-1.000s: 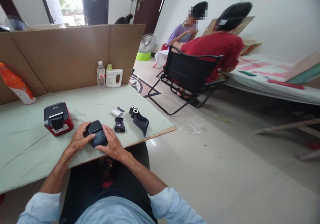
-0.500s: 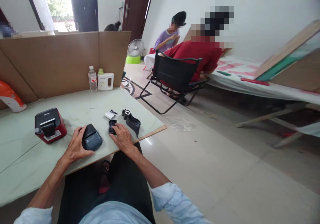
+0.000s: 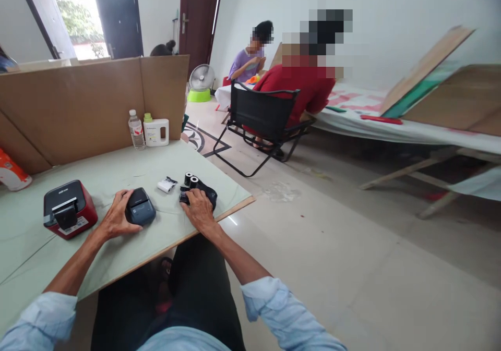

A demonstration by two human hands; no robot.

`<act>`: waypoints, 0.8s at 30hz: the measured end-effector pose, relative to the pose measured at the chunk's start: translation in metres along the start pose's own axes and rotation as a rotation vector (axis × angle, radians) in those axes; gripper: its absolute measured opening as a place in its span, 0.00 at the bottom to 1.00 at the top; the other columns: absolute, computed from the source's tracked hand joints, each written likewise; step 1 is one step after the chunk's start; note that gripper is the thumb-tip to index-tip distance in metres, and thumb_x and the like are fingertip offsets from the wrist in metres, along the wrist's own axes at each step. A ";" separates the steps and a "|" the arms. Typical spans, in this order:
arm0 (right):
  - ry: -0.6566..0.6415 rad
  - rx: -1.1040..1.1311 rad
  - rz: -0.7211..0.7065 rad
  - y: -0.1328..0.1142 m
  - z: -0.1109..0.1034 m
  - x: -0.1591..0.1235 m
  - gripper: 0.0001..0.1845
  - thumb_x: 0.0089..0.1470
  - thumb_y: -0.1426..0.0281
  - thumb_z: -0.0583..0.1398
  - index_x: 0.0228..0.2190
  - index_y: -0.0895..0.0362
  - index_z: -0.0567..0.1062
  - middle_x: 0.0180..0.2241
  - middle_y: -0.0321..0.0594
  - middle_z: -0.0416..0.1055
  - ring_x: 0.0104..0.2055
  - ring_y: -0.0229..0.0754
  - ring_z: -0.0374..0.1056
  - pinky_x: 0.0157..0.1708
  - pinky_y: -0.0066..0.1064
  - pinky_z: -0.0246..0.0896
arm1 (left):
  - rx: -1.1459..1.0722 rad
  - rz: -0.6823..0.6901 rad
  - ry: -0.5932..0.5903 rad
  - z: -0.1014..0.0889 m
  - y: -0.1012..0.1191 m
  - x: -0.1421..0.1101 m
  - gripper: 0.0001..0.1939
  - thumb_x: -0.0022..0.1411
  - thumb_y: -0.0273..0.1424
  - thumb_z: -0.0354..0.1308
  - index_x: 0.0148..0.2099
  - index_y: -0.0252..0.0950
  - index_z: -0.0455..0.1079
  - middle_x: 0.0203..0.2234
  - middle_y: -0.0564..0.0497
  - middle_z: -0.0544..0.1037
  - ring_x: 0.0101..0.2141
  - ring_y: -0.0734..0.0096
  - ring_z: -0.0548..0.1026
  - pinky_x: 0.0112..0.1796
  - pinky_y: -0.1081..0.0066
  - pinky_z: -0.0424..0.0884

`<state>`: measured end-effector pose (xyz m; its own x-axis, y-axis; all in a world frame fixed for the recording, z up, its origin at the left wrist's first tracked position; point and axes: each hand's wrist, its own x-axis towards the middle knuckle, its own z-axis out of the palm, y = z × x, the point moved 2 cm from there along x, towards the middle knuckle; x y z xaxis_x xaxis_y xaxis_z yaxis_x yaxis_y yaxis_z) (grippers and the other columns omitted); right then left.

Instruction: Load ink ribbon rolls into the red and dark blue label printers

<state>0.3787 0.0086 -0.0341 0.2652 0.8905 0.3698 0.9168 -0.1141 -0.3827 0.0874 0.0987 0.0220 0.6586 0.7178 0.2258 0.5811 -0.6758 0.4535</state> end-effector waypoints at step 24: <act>-0.311 -0.213 -0.119 -0.045 -0.017 0.069 0.14 0.69 0.73 0.55 0.50 0.63 0.76 0.52 0.57 0.76 0.55 0.54 0.70 0.52 0.40 0.64 | -0.102 0.073 0.035 0.016 -0.032 0.056 0.64 0.37 0.42 0.79 0.73 0.39 0.54 0.63 0.39 0.61 0.65 0.39 0.64 0.67 0.40 0.61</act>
<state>0.3608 0.0679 0.0233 0.0803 0.9902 0.1141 0.9858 -0.0620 -0.1560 0.1133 0.1581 0.0057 0.6797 0.6735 0.2904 0.4793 -0.7076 0.5193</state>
